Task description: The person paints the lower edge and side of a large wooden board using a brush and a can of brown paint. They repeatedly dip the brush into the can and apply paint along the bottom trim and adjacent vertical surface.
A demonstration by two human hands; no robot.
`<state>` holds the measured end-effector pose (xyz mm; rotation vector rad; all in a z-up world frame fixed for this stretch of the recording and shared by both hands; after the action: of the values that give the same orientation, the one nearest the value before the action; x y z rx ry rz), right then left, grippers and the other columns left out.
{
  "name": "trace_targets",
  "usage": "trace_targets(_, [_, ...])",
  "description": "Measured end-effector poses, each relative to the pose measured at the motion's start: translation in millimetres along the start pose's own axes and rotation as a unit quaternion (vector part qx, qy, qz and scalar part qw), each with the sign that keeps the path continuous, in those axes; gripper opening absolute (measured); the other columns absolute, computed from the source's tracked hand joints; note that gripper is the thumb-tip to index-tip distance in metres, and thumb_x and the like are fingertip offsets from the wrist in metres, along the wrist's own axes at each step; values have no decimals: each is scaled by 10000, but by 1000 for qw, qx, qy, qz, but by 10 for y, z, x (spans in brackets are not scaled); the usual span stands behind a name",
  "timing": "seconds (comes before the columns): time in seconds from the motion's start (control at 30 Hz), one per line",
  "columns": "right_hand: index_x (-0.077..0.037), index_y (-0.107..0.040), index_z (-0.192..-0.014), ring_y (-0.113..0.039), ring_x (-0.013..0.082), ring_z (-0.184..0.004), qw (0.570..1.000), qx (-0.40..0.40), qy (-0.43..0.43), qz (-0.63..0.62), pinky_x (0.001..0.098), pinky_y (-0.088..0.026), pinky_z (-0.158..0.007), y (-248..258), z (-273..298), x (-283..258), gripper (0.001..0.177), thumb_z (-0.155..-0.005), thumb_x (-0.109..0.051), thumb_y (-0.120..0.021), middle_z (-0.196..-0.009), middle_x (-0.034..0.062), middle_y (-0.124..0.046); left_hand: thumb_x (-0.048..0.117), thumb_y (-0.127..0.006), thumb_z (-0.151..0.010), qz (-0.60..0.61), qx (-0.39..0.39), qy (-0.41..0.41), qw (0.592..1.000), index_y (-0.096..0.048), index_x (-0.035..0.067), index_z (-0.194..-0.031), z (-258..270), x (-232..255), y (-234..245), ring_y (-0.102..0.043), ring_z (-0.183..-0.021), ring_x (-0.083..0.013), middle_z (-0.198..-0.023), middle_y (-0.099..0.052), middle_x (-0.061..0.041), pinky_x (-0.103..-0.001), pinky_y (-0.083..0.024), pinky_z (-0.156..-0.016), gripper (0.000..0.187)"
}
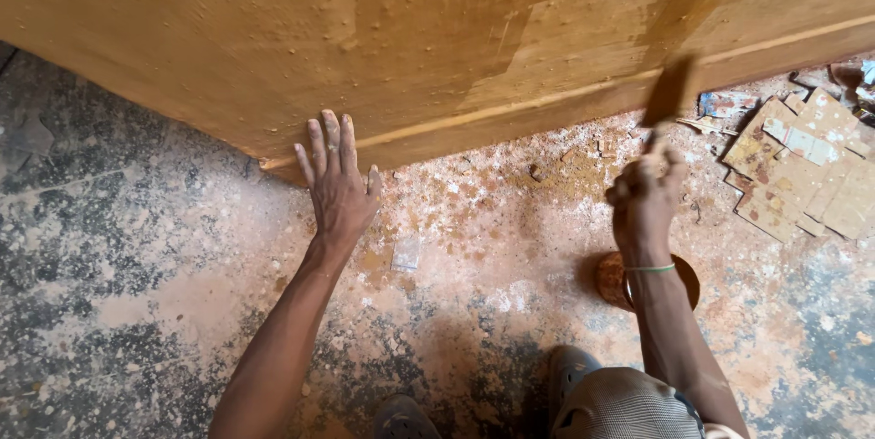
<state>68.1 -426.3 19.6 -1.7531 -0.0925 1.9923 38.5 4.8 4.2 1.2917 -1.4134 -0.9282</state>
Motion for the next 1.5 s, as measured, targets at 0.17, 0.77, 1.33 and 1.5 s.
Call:
trace_targets(0.17, [-148, -320, -1396, -428, 74, -553, 998, -21, -2, 62, 212, -376, -440, -137, -1, 8, 340, -1091, -121, -469, -739, -37, -481, 340, -711, -882, 0, -2, 4, 1000, -64, 84, -1622, -16, 20, 46, 25, -1564, -347, -1690, 31, -158, -605, 28, -1241, 1016])
trace_targets(0.77, [-126, -414, -1364, -377, 47, -493, 992, 0, 100, -82, 205, -335, -392, -74, -6, -623, 319, -1064, -35, -473, -672, -51, -426, 339, -695, -889, 3, -11, 4, 1000, -72, 67, -1618, -21, 21, 64, 27, -1561, -350, -1687, 29, -166, -612, 32, -1239, 996])
trace_targets(1.33, [-205, -379, -1435, -457, 67, -583, 928, -270, -105, 236, 192, -437, -496, -874, 676, -52, 485, -981, -141, -534, -740, -54, -489, 320, -713, -871, 6, -6, 1, 1000, -67, 53, -1615, -25, 69, 101, 7, -1561, -363, -1691, 9, -176, -619, 17, -1239, 1021])
trace_targets(1.5, [-173, -390, -1371, -361, 56, -543, 993, -115, 28, 16, 203, -308, -434, -395, 143, -475, 345, -1081, -88, -556, -717, -67, -412, 312, -719, -871, 10, 1, -5, 1000, -92, 69, -1620, -3, 50, 174, -4, -1567, -348, -1696, -6, -164, -617, 13, -1243, 1007])
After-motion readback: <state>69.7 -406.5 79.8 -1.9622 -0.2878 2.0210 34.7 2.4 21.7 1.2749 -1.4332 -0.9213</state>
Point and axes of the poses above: each hand's wrist, its own z-axis away from the middle knuckle, its own y-axis out of the back of the hand, x = y × z, the point moved 4 cm from there along -z, towards the middle knuckle
